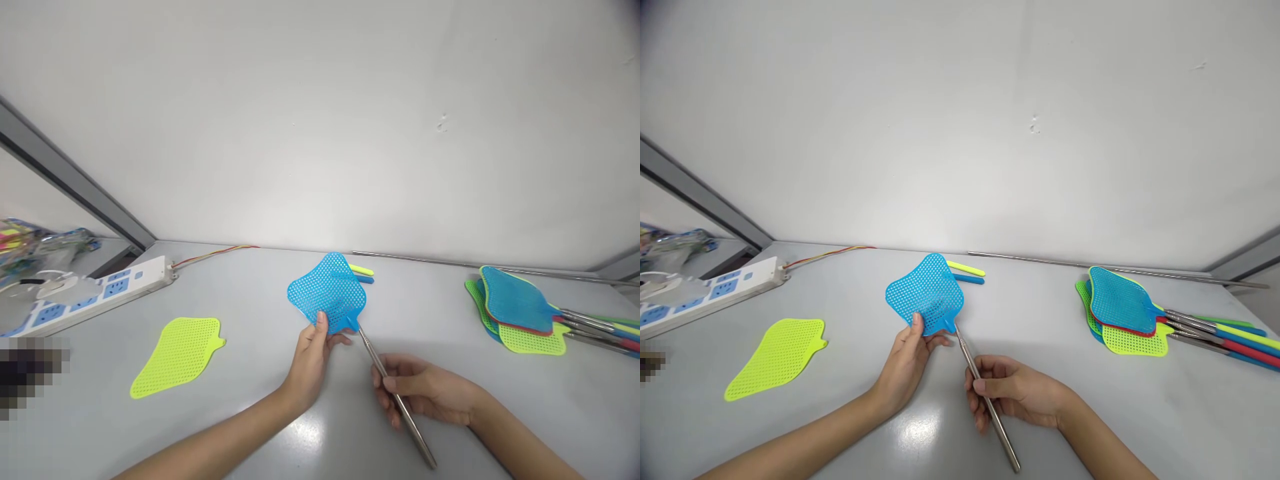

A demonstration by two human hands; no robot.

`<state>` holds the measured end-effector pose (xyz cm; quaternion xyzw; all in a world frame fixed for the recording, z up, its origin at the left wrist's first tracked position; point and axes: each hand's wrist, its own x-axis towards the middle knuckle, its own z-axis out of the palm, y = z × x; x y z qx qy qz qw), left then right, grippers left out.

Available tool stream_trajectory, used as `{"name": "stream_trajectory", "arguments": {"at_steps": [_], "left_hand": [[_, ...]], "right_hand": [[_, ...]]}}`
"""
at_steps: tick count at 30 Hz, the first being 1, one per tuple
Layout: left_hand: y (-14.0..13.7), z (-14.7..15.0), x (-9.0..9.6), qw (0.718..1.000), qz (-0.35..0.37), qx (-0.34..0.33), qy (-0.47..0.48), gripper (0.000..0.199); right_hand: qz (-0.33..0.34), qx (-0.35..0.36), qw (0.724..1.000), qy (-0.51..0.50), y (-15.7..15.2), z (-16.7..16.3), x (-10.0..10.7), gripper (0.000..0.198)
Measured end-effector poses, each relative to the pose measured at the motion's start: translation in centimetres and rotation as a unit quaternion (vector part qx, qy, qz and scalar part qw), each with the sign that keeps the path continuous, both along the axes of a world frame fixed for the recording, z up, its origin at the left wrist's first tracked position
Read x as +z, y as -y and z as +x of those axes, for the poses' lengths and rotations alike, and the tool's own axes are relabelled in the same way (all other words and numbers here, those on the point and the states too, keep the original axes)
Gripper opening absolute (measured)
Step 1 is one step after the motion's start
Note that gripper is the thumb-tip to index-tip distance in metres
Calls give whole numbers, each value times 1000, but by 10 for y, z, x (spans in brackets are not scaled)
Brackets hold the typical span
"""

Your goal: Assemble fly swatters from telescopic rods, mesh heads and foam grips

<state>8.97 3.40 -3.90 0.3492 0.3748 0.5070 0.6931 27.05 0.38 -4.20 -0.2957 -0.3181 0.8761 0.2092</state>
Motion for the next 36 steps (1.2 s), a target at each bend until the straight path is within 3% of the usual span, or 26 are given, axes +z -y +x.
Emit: {"name": "stream_trajectory", "arguments": {"at_steps": [20, 30, 36], "left_hand": [[-3, -1, 0, 999, -22, 2, 30, 40], [-4, 1, 2, 1000, -22, 1, -10, 38], [-1, -2, -5, 992, 46, -32, -114, 36]], "right_hand": [[19, 37, 999, 9, -2, 3, 1, 17], [18, 28, 999, 8, -1, 2, 2, 16], [17, 31, 999, 18, -2, 4, 3, 17]]}}
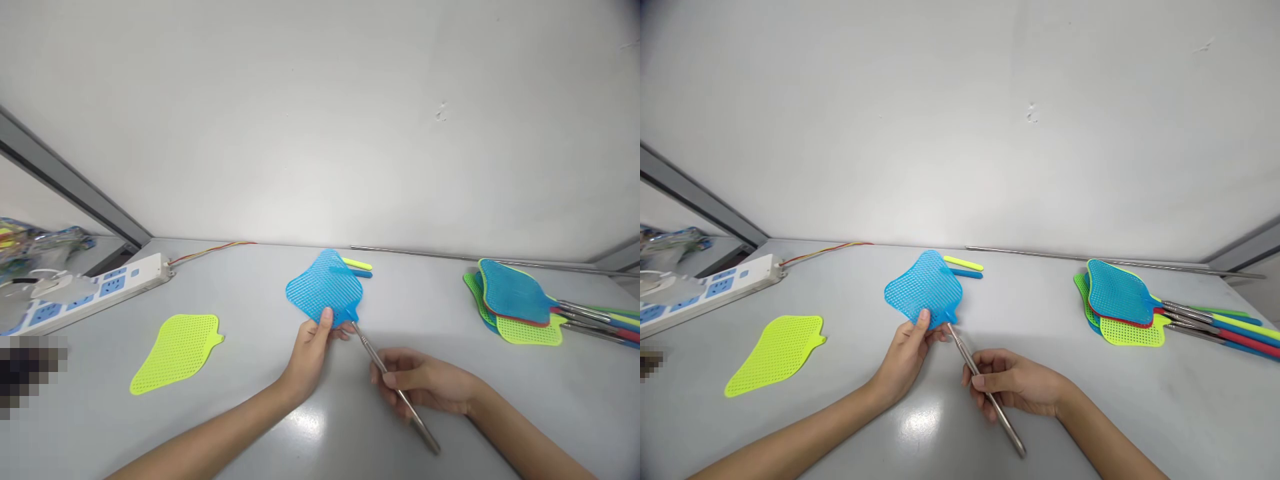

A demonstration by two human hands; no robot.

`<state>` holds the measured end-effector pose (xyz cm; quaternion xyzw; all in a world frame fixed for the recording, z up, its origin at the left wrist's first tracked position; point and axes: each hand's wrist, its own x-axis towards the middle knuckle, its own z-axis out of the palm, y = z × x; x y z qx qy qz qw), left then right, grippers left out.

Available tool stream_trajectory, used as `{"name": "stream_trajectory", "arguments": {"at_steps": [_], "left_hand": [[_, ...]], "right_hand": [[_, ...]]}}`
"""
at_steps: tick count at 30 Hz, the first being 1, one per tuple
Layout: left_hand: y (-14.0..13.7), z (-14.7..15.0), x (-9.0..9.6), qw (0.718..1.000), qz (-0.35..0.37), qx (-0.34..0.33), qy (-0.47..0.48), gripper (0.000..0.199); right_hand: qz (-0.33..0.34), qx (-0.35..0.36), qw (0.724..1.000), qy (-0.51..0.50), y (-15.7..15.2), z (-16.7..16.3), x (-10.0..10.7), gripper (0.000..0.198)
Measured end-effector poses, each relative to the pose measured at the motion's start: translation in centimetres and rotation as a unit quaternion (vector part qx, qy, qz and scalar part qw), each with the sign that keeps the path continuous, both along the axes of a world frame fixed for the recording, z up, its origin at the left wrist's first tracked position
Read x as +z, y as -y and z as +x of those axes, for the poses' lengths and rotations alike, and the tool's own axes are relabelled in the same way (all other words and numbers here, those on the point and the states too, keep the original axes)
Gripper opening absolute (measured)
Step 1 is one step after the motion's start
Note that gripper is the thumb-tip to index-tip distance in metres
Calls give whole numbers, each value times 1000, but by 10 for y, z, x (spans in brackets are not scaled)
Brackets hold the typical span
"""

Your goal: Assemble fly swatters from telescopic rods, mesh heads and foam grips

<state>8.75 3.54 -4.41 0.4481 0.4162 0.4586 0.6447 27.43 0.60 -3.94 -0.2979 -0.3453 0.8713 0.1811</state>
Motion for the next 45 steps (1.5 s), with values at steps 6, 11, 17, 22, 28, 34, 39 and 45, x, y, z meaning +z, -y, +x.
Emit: {"name": "stream_trajectory", "arguments": {"at_steps": [6, 11, 17, 22, 28, 34, 39, 45], "left_hand": [[3, -3, -1, 996, 31, -48, -62, 36], [0, 0, 5, 997, -36, -20, 63, 37], [-3, 0, 12, 985, -89, 11, 150, 38], [-3, 0, 10, 983, -92, 16, 157, 35], [-5, -1, 8, 980, -107, 22, 168, 33], [-5, -1, 10, 983, -102, 11, 154, 31], [-6, -1, 9, 983, -107, 23, 146, 31], [-5, -1, 8, 987, -90, 15, 135, 19]], "right_hand": [[-15, -3, 1000, -15, -1, 0, -1, 19], [-18, -9, 1000, -15, 0, 0, 1, 20], [-18, -12, 1000, -9, -1, 0, 3, 20], [-17, -14, 1000, -5, -1, 0, 2, 21], [-17, -20, 1000, -3, 0, 0, 1, 22], [-17, -23, 1000, -9, -1, 0, 1, 22], [-20, -28, 999, -11, 0, 0, 1, 22], [-21, -19, 999, -17, 0, 0, 0, 21]]}}
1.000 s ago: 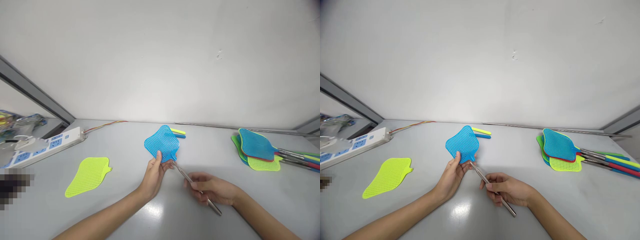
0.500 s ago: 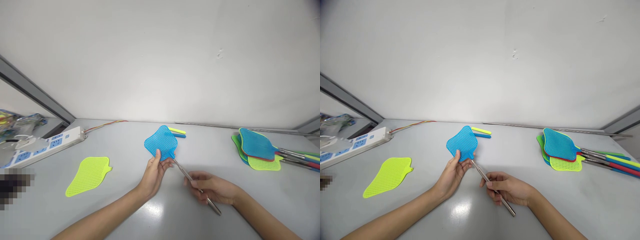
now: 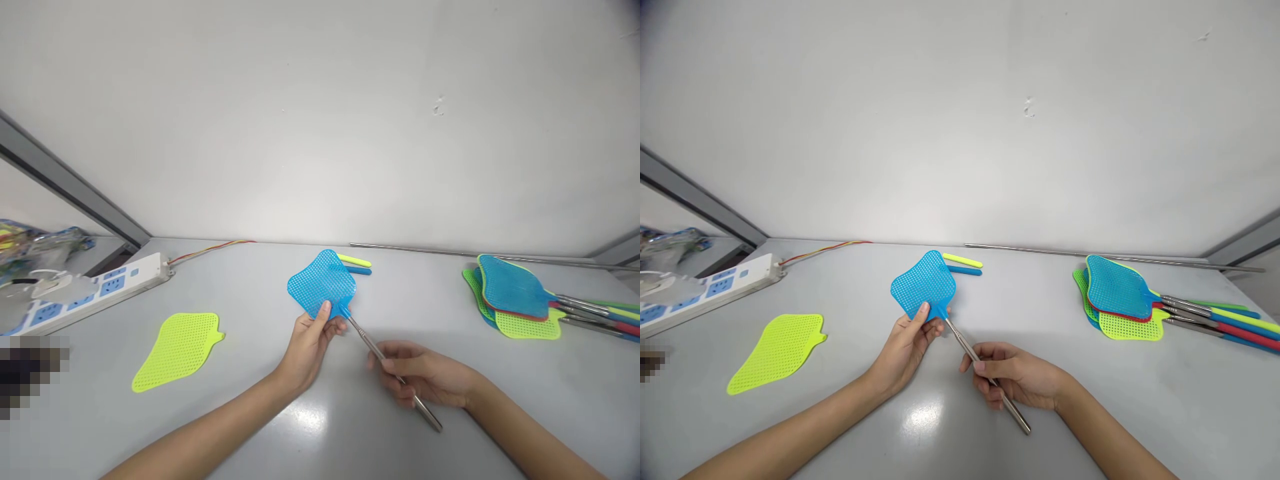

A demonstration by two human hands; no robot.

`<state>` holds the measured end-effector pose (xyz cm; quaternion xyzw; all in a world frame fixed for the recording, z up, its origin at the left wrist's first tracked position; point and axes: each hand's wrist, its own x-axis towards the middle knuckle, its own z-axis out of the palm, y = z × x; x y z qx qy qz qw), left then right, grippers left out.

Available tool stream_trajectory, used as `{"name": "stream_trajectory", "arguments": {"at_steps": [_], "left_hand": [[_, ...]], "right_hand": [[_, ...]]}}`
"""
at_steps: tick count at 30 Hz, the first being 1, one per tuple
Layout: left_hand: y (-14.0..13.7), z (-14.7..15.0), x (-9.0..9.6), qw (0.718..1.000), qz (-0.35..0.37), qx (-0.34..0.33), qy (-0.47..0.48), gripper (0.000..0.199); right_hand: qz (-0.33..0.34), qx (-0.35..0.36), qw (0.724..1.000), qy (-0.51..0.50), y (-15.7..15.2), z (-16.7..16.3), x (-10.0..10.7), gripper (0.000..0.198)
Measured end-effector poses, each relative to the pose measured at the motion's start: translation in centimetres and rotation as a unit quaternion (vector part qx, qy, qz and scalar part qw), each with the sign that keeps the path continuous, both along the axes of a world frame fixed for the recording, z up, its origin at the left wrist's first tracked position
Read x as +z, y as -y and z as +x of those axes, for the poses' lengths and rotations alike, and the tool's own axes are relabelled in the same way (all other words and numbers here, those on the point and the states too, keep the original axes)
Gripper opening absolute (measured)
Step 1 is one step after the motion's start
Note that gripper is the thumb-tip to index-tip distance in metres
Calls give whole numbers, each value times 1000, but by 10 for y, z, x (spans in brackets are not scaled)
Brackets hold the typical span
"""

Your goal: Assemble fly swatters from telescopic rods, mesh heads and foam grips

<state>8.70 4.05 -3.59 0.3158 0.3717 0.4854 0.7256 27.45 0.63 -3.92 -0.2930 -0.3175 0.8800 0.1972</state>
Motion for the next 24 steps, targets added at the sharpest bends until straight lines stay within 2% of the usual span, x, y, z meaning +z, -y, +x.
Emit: {"name": "stream_trajectory", "arguments": {"at_steps": [5, 12, 15, 24], "left_hand": [[1, 1, -1, 998, 45, 5, -38, 16], [3, -4, -9, 985, 93, -39, -143, 25], [5, -5, -10, 980, 105, -44, -161, 26], [11, -3, 1, 966, 153, -63, -197, 30]], "right_hand": [[-1, 2, 1000, -3, 0, 1, 0, 20], [8, 7, 1000, -10, 1, 2, -1, 20], [10, 7, 1000, -15, 1, 2, -1, 23], [-3, 7, 1000, -25, 3, 4, -4, 28]]}}
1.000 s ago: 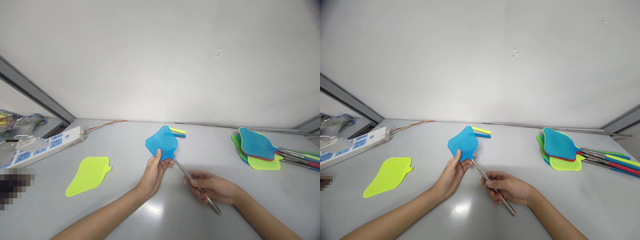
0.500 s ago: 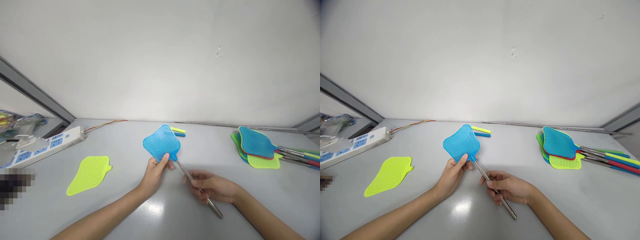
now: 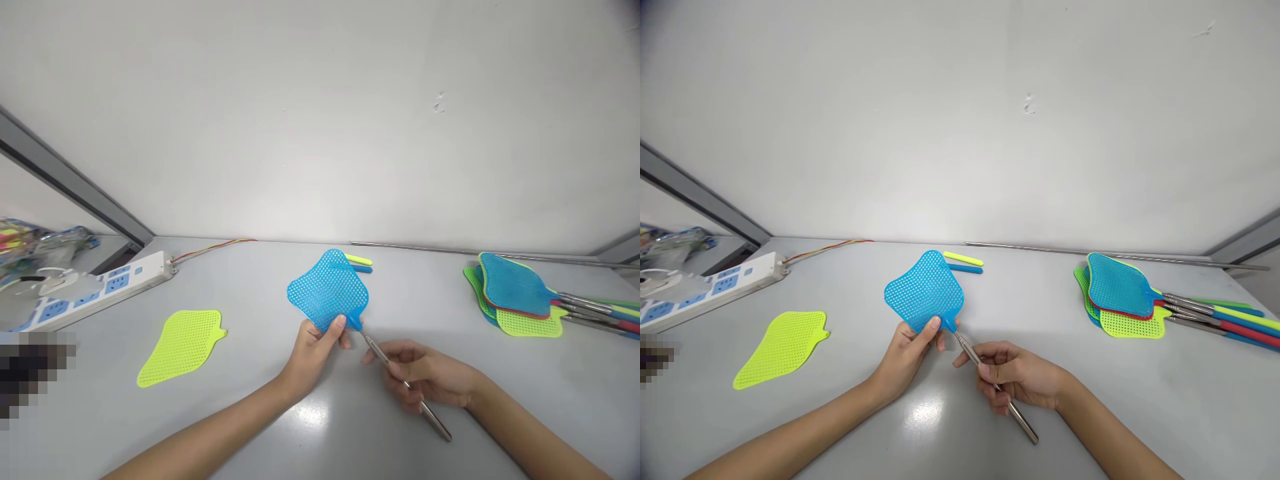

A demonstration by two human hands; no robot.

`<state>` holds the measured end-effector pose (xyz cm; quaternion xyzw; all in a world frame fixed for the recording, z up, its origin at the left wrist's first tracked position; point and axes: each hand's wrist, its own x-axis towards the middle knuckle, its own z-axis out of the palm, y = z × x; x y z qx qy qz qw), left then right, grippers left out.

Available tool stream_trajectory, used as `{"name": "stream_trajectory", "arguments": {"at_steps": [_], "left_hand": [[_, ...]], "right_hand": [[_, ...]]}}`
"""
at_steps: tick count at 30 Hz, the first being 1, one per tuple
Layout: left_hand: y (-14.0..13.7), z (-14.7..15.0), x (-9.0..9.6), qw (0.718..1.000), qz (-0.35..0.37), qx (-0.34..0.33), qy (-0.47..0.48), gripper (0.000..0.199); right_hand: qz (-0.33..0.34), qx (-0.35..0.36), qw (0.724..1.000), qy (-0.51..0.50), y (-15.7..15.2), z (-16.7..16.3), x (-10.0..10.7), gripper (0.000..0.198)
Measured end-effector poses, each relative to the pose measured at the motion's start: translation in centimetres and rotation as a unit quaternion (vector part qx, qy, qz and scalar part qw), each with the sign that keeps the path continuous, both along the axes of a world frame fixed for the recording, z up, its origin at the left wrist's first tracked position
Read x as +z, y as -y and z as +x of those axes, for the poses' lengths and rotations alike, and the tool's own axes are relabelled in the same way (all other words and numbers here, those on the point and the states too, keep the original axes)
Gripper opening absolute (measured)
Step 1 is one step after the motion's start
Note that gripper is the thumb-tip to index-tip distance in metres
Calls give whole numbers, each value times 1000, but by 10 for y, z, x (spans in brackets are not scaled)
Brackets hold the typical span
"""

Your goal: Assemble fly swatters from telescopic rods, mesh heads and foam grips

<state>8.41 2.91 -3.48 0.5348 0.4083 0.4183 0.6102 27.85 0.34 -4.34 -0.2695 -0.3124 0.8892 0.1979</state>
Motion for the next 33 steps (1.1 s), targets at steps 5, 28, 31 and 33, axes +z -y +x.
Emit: {"name": "stream_trajectory", "arguments": {"at_steps": [5, 28, 31, 33], "left_hand": [[7, 4, 7, 1000, -16, 12, 23, 29], [-8, 1, 16, 993, -70, 55, 79, 23], [-27, -13, 41, 987, -93, 37, 128, 33], [-39, -26, 58, 989, -114, 14, 97, 35]], "right_hand": [[-6, 9, 1000, -15, 1, 2, -2, 35], [-16, -25, 1000, -4, -3, 0, 5, 26], [-14, -22, 1000, -6, -3, 0, 5, 25], [-10, -18, 1000, -3, -3, 0, 5, 25]]}}
